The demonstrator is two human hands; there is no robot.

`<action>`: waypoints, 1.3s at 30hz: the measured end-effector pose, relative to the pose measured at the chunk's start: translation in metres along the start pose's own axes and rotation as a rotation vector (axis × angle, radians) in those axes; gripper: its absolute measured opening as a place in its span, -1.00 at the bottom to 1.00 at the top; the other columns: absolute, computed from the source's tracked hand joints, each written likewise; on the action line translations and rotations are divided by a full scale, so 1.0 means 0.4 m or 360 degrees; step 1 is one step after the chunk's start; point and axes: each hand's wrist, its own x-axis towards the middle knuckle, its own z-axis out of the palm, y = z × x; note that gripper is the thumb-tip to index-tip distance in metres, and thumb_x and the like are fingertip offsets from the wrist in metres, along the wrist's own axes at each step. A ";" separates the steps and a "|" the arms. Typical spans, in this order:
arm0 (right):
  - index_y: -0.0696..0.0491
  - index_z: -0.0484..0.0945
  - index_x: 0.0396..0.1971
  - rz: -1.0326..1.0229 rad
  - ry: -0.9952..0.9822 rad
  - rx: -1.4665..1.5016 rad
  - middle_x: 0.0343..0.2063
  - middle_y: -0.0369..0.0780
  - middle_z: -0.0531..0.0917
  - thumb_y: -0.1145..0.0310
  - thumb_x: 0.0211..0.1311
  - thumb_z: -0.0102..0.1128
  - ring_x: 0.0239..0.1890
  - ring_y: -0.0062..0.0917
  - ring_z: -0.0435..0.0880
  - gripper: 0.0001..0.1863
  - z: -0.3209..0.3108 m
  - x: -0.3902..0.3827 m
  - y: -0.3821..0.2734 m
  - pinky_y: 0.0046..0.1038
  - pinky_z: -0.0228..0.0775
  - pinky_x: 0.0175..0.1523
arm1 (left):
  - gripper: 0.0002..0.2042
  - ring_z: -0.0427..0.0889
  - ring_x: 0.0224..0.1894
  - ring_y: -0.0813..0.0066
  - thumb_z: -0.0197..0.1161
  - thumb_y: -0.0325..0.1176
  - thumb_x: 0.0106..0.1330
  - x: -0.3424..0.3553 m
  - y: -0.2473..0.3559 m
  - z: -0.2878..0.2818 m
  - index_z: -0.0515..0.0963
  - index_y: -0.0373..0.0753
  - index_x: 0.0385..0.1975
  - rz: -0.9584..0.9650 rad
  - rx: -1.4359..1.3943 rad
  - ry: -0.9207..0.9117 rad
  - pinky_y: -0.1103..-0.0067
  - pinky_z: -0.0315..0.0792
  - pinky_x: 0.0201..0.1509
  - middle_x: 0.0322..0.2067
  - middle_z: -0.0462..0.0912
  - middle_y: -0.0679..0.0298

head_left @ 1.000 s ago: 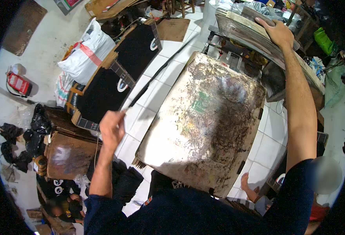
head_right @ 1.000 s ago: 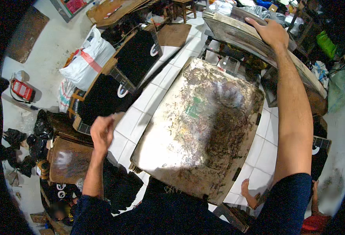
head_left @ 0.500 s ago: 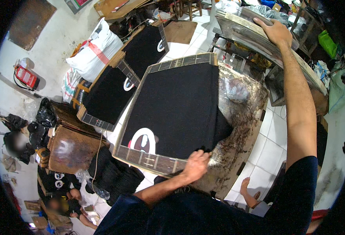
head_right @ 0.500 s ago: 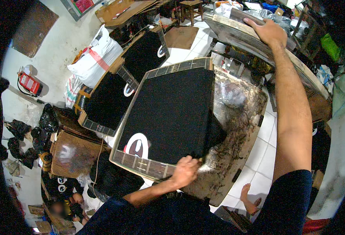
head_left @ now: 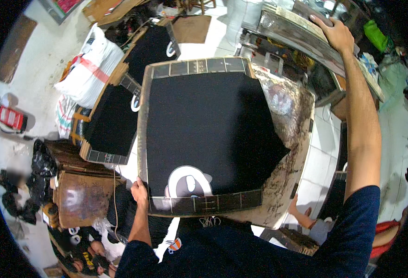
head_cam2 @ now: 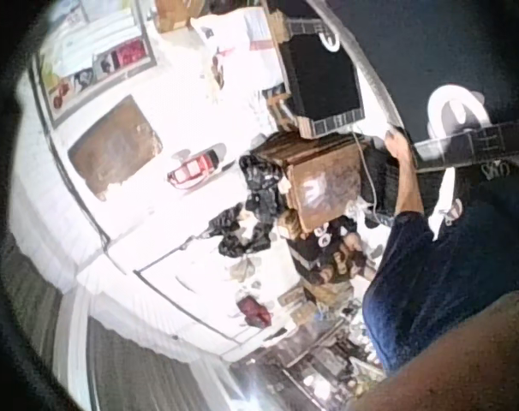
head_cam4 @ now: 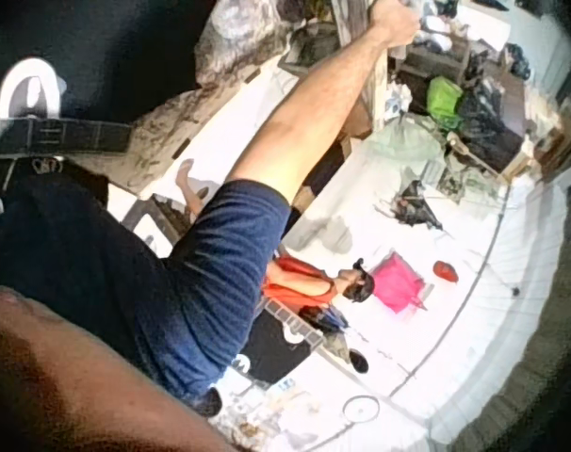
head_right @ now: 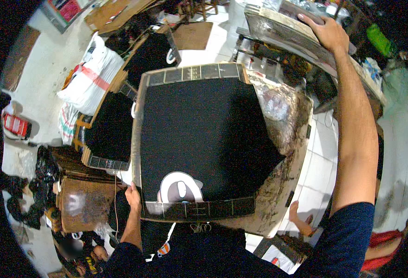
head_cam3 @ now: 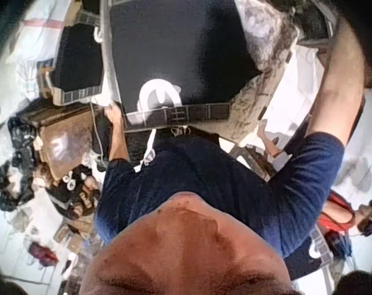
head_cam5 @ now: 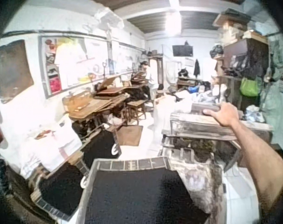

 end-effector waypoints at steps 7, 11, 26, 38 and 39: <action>0.00 0.80 -0.12 0.0128 0.0217 0.0070 -0.22 0.07 0.78 -0.58 -0.04 0.22 -0.09 -0.08 0.78 -0.11 -0.029 -0.079 -0.055 -0.12 0.59 0.07 | -0.57 0.21 -0.49 0.69 0.18 -0.21 0.57 -0.019 0.166 0.052 0.40 -0.22 -0.63 0.0264 -0.0807 -0.0292 0.55 0.11 -0.43 -0.60 0.33 0.54; -0.01 0.79 -0.12 0.0094 0.0252 0.0094 -0.22 0.06 0.78 -0.58 -0.04 0.22 -0.09 -0.08 0.78 -0.11 -0.026 -0.117 -0.070 -0.12 0.59 0.07 | -0.60 0.25 -0.54 0.63 0.19 -0.25 0.55 -0.096 0.223 0.193 0.49 -0.31 -0.59 0.0287 -0.0766 -0.0588 0.50 0.18 -0.46 -0.63 0.38 0.49; -0.04 0.77 0.01 0.0066 0.0098 0.0123 -0.16 0.07 0.78 -0.67 -0.10 0.16 -0.05 -0.12 0.78 0.00 -0.019 -0.040 -0.031 -0.18 0.58 0.10 | -0.38 0.72 -0.19 -0.03 0.66 0.00 0.01 -0.165 0.317 0.052 0.52 -0.35 -0.17 0.0856 0.0429 -0.0882 0.20 0.55 -0.06 -0.28 0.72 -0.04; 0.20 0.71 0.01 -0.0014 0.0325 0.0225 0.05 0.14 0.69 -0.66 -0.14 0.22 0.13 -0.06 0.69 0.12 -0.023 0.039 -0.004 -0.18 0.51 0.25 | -0.22 0.70 -0.08 -0.16 0.65 0.10 -0.01 -0.138 0.362 0.126 0.45 -0.40 0.00 0.0722 0.0684 -0.0806 0.12 0.54 0.01 -0.16 0.69 -0.15; 0.22 0.67 0.06 -0.0008 0.0274 0.0200 0.05 0.15 0.69 -0.66 -0.14 0.22 0.14 -0.06 0.69 0.15 -0.025 0.045 -0.004 -0.17 0.51 0.26 | -0.20 0.70 -0.07 -0.16 0.65 0.10 -0.01 -0.135 0.363 0.135 0.44 -0.40 0.01 0.0748 0.0648 -0.0773 0.12 0.54 0.01 -0.15 0.69 -0.15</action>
